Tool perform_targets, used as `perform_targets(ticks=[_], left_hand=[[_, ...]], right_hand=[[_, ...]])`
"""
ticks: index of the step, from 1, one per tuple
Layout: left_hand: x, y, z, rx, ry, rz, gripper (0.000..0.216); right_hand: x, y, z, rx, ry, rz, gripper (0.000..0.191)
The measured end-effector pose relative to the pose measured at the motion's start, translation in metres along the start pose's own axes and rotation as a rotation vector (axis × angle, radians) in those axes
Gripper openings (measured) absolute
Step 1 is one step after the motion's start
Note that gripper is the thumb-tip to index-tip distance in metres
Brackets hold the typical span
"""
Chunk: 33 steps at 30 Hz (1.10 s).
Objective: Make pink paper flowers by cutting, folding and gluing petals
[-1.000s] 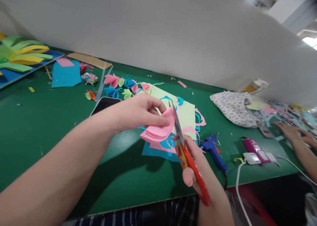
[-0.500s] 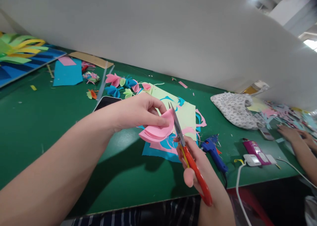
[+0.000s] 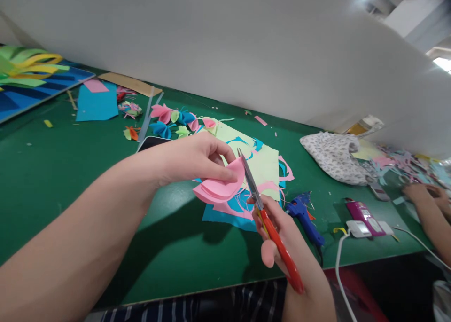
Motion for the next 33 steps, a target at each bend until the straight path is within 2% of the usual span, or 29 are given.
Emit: perform_targets(ticks=[6,10,14,18,21,25,29,33], left_hand=[[0.001,-0.002,0.003,0.069,-0.002,0.029,0.012],[0.004,-0.005,0.007,0.035,0.015,0.010,0.015],[0.004,-0.006,0.005,-0.042,0.046,-0.020,0.015],[0.005,-0.007,-0.005,-0.124,0.110,-0.085,0.014],[0.007,-0.009,-0.016,-0.193,0.212,-0.189,0.011],[0.011,0.003,-0.024,-0.239,0.311,-0.248,0.012],[0.011,0.019,-0.026,-0.278,0.351,-0.329,0.014],[0.012,0.034,-0.020,-0.317,0.284,-0.364,0.024]], right_hand=[[-0.001,0.000,0.000,-0.028,0.030,0.022,0.052],[-0.001,-0.005,0.005,-0.069,-0.023,-0.002,0.068],[-0.001,-0.007,0.005,0.016,-0.029,-0.023,0.076],[0.003,-0.009,0.010,0.085,-0.131,-0.056,0.090],[0.006,-0.014,0.018,0.121,-0.234,-0.144,0.079],[0.010,-0.018,0.027,0.171,-0.296,-0.291,0.051],[0.010,-0.027,0.029,0.192,-0.299,-0.459,0.045],[0.014,-0.028,0.025,0.229,-0.310,-0.435,0.038]])
Point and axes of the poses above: each hand's wrist, its own x-axis towards the middle knuckle, its own y-axis out of the palm, z = x × y, the point moved 10 cm from there along x, towards the middle knuckle, and after that the axes turned 2 degrees about x, right-handed, at the moved point
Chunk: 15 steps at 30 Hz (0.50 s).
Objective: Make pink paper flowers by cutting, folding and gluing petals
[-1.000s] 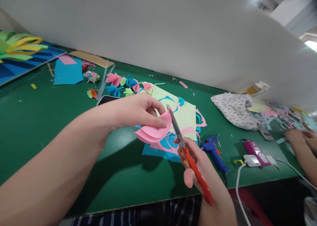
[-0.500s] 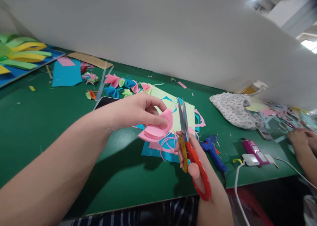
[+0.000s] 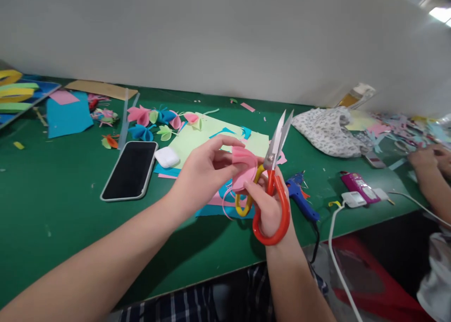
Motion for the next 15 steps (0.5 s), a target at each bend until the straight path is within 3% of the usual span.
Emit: perform_targets(ticks=[7,15], left_hand=[[0.001,0.005,0.027,-0.183,-0.164,0.005,0.035],[0.001,0.003,0.026,-0.198,-0.154,-0.019,0.017]], right_hand=[[0.001,-0.009,0.001,-0.035,-0.039,-0.029,0.038],[-0.002,-0.005,0.004,-0.046,-0.025,-0.018,0.037]])
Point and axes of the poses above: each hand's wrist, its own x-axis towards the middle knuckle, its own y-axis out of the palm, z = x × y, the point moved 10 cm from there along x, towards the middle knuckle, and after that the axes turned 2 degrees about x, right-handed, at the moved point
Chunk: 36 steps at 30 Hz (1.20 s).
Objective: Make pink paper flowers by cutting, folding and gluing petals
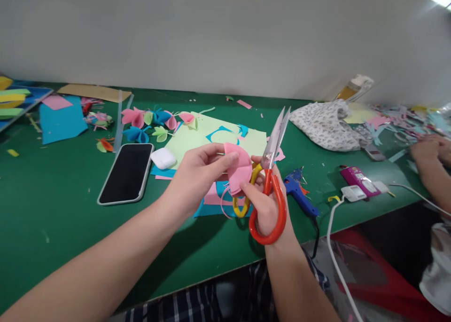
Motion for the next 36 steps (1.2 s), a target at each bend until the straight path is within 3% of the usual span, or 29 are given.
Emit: perform_targets(ticks=[8,13,18,22,24,28,31,36], left_hand=[[-0.003,-0.004,-0.008,0.128,0.025,-0.037,0.018],[-0.003,0.002,-0.007,0.157,0.030,0.021,0.020],[-0.001,0.017,0.003,0.100,-0.039,0.193,0.015],[0.005,0.009,0.010,0.093,-0.087,0.140,0.025],[0.008,0.000,0.011,0.092,-0.095,0.068,0.030],[0.008,-0.017,0.009,0.044,-0.075,-0.040,0.032],[0.001,-0.035,0.009,0.024,-0.024,-0.153,0.032],[-0.010,-0.048,0.032,0.039,-0.007,-0.219,0.027]], right_hand=[[-0.001,-0.004,0.004,0.047,0.019,-0.025,0.037],[0.000,-0.009,0.002,0.059,0.010,-0.008,0.041],[0.003,-0.018,0.009,0.058,-0.057,-0.071,0.037],[0.010,-0.026,0.004,0.079,-0.002,-0.066,0.037],[0.015,-0.033,-0.003,-0.062,0.051,-0.052,0.039],[0.032,-0.051,-0.004,-0.701,0.000,-0.061,0.037],[0.048,-0.037,-0.018,-1.090,-0.039,0.122,0.031],[0.071,-0.019,-0.033,-1.188,-0.067,0.167,0.034]])
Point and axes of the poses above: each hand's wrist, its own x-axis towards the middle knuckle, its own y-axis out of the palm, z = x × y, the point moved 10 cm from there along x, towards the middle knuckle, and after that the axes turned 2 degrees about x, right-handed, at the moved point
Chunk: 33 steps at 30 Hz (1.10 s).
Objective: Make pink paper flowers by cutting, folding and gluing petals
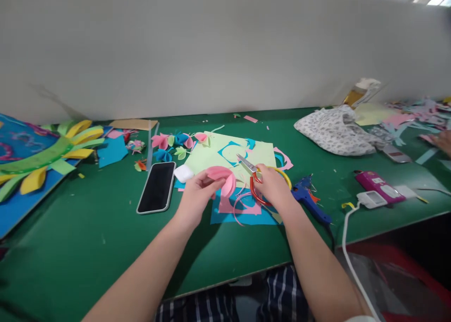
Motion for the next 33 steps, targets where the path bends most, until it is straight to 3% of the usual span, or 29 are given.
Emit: perform_targets(ticks=[5,9,14,16,21,29,33], left_hand=[[-0.002,0.004,0.016,-0.006,0.007,0.016,0.025],[-0.004,0.006,0.022,-0.004,-0.012,0.043,0.023],[-0.010,0.008,0.024,-0.024,0.002,0.095,0.018],[-0.011,0.011,0.025,-0.042,0.004,0.131,0.019],[-0.012,0.017,0.025,-0.036,0.015,0.176,0.025],[-0.012,0.021,0.024,0.062,0.004,0.205,0.039],[-0.013,0.021,0.026,0.085,-0.003,0.228,0.038]], right_hand=[[0.003,-0.006,0.011,0.055,-0.053,-0.069,0.032],[-0.010,-0.019,0.026,0.249,-0.117,-0.065,0.024],[-0.031,-0.023,0.038,1.124,-0.118,0.042,0.034],[-0.038,-0.017,0.041,1.296,-0.101,0.103,0.039],[-0.043,-0.002,0.038,1.223,-0.046,0.130,0.017],[-0.039,-0.007,0.032,1.131,-0.086,0.055,0.012],[-0.039,-0.005,0.039,1.082,-0.169,0.099,0.012]])
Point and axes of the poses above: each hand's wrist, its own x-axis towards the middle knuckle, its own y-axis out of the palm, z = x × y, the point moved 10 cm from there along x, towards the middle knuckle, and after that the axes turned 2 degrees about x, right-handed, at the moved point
